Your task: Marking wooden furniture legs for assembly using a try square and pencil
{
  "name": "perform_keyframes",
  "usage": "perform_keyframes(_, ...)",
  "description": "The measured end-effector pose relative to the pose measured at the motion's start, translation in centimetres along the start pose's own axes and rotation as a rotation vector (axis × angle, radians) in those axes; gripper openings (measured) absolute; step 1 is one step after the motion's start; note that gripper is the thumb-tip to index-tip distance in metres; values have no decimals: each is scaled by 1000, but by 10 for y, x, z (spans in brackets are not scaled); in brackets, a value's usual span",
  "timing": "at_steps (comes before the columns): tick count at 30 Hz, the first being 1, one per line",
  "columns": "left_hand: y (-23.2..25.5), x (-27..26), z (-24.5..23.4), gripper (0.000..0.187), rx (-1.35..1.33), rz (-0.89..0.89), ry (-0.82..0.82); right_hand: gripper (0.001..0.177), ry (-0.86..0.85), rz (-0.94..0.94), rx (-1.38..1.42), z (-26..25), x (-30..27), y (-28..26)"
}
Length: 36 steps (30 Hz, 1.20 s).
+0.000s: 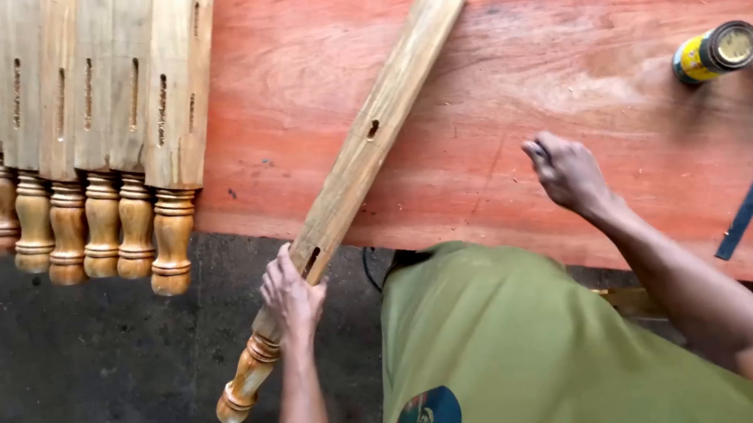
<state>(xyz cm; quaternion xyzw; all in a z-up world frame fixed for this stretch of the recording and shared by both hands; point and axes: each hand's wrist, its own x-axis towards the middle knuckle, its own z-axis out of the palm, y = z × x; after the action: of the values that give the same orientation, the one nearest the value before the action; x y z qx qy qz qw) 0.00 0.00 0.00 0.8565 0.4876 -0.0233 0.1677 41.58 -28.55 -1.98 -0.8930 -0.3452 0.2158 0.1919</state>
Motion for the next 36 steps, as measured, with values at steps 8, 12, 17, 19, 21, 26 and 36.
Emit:
perform_keyframes(8,-20,21,29,89,-103,125,33,78,211,-367,292,0,103,-136)
perform_keyframes(12,-23,24,30,90,-101,140,-32,56,256,-216,378,21,123,-129)
perform_keyframes(17,-29,32,50,94,-54,205,-20,25,308,-36,405,47,68,-81)
perform_keyframes(19,-31,37,54,95,-45,227,-13,28,296,45,381,42,31,-74)
perform_keyframes(21,-36,45,58,97,-15,277,3,33,179,160,214,33,-4,-69)
perform_keyframes(26,-7,45,37,100,68,255,-59,31,111,479,139,33,-75,-22)
perform_keyframes(36,307,128,79,112,132,684,183,30,309,539,281,-12,-125,39)
